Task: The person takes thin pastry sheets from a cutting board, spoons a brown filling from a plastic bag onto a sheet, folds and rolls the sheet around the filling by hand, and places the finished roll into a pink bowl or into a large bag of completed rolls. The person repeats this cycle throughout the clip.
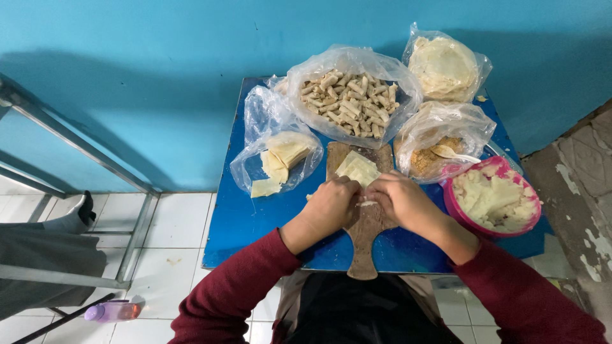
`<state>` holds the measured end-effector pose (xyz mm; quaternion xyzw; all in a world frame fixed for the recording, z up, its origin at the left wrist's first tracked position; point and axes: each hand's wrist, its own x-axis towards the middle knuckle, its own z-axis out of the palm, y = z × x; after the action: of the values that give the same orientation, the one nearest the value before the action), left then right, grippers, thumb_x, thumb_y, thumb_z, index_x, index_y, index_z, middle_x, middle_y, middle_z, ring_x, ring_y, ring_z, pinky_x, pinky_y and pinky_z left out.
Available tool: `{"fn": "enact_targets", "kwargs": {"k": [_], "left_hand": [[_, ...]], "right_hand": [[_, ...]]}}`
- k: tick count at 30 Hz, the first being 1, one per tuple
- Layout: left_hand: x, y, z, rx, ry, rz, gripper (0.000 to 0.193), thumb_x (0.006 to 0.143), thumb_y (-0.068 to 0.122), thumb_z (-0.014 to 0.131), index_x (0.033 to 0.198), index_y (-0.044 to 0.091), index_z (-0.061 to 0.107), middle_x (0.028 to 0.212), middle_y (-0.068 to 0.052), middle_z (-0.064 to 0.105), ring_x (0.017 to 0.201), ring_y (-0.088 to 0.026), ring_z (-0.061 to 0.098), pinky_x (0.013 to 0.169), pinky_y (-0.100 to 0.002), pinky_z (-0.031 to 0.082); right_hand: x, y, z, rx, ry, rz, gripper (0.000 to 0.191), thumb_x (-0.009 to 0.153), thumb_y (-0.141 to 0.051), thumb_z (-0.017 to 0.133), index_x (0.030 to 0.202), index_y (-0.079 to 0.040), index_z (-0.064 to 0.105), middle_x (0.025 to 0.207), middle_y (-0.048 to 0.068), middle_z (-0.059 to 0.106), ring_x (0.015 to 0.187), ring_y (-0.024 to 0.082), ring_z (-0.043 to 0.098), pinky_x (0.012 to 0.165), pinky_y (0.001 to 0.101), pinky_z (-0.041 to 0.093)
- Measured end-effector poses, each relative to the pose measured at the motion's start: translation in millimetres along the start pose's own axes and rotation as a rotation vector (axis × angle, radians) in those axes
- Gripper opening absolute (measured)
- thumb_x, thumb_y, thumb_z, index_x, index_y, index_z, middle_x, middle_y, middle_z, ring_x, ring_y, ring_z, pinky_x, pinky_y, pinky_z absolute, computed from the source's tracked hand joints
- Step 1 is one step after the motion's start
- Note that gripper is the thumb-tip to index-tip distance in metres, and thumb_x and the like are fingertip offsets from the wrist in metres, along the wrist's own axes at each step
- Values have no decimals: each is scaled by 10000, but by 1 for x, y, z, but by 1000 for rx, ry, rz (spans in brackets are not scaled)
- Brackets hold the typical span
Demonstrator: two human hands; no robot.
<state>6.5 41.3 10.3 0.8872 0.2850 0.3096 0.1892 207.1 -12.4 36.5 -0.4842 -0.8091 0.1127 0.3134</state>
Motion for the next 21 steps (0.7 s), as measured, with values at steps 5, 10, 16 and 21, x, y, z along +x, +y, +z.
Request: {"fn": "enact_targets", "kwargs": {"k": [5,10,16,21], "left_hand": [[9,-11,0,-193,-22,-202,34,822,89,693,848,79,711,810,-140,741,762,-352,734,687,-449,589],[10,-15,-1,-205,17,-79,65,808,41,671,869,60,686,837,-143,723,804,-361,715,703,-453,571],[7,-9,-7,-100,-27,42,69,797,52,711,854,54,672,823,-156,681,841,-379,673,736,-481,540],[9,-7,-9,-92,-42,-67,113,807,79,727,881,30,658,820,-159,672,811,-382,664,720,-483,538]], "right_hand": [[9,8,-1,112,-129,333,106,862,-152,749,927,-68,750,877,94,725,791,301,685,718,384,530],[9,6,-1,134,-78,258,135,885,-157,732,975,-61,701,896,97,719,817,297,691,747,388,538],[5,0,-3,10,-14,-10,83,888,-103,688,945,-54,723,929,104,713,898,324,638,799,412,510],[6,-1,0,-66,13,34,88,916,-104,678,933,-31,723,911,107,707,876,317,631,819,413,504]]}}
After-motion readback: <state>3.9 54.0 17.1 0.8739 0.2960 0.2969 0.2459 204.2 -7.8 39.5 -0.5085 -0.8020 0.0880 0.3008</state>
